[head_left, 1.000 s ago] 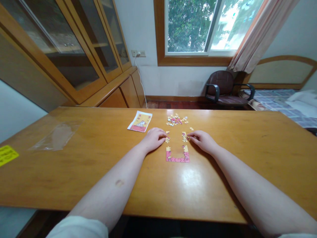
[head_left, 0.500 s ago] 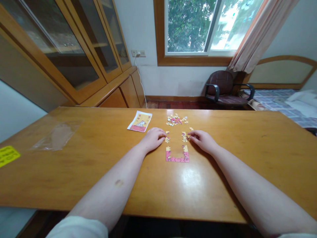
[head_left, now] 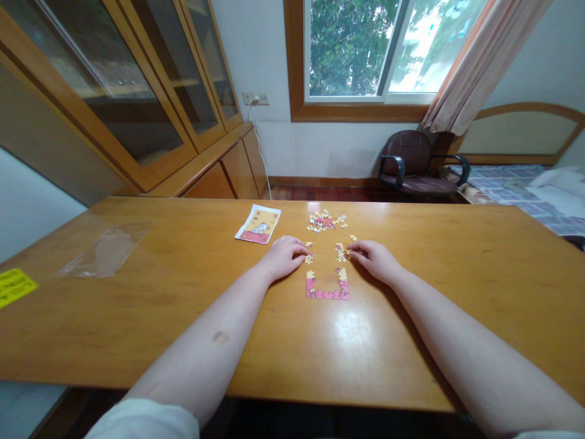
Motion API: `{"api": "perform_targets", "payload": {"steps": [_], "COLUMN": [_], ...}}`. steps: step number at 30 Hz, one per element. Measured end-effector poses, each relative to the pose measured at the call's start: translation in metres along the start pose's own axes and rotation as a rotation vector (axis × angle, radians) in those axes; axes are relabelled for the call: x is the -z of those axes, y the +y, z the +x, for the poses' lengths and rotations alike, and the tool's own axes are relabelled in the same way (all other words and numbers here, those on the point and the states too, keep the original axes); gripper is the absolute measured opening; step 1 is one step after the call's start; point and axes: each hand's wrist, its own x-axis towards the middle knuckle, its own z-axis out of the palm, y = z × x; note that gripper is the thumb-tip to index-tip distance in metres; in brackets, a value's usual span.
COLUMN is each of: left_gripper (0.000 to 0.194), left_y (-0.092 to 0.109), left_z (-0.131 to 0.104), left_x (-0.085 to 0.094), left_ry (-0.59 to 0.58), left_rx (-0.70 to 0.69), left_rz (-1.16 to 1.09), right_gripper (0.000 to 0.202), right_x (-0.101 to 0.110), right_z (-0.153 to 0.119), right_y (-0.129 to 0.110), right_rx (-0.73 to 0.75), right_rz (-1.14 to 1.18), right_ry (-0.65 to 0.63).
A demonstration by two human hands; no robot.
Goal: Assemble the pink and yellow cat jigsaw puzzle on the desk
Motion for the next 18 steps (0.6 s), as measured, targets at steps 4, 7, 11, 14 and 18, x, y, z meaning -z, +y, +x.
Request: {"api": "perform_targets", "payload": {"steps": [4,7,11,14,18], "left_gripper": [0.017,0.017,0.017,0.017,0.018], "left_y": [-0.0008,-0.0013,-0.0008,-0.0001,-0.0003], "left_z": [-0.0001,-0.0002,-0.0004,-0.0004,-0.0001], "left_x": [-0.0009,-0.0013,-0.0009,-0.0006,-0.0006], "left_ry": [0.006,0.007,0.005,0.002,0.001], "left_rx": [-0.006,-0.014,-0.005,0.002,0.002], "left_rz": [-0.002,0.002,0.002,0.001,-0.003], "right_gripper": [0.020,0.022,0.023,0.022,0.022], "right_x": [-0.0012,-0.0023,-0.0020,-0.0017,-0.0025], "right_z": [0.0000,-0.0001,-0.0004,-0.0002,0.0003], "right_y": [0.0026,0.0044,0.0042,0.0035,0.0046], "right_rx": [0.004,0.003,-0.008,-0.009,-0.002], "right_rz": [-0.012,-0.021,-0.027,-0.013,-0.005], "right_ry": [-0.002,-0.002,-0.008,-0.003,0.008]}}
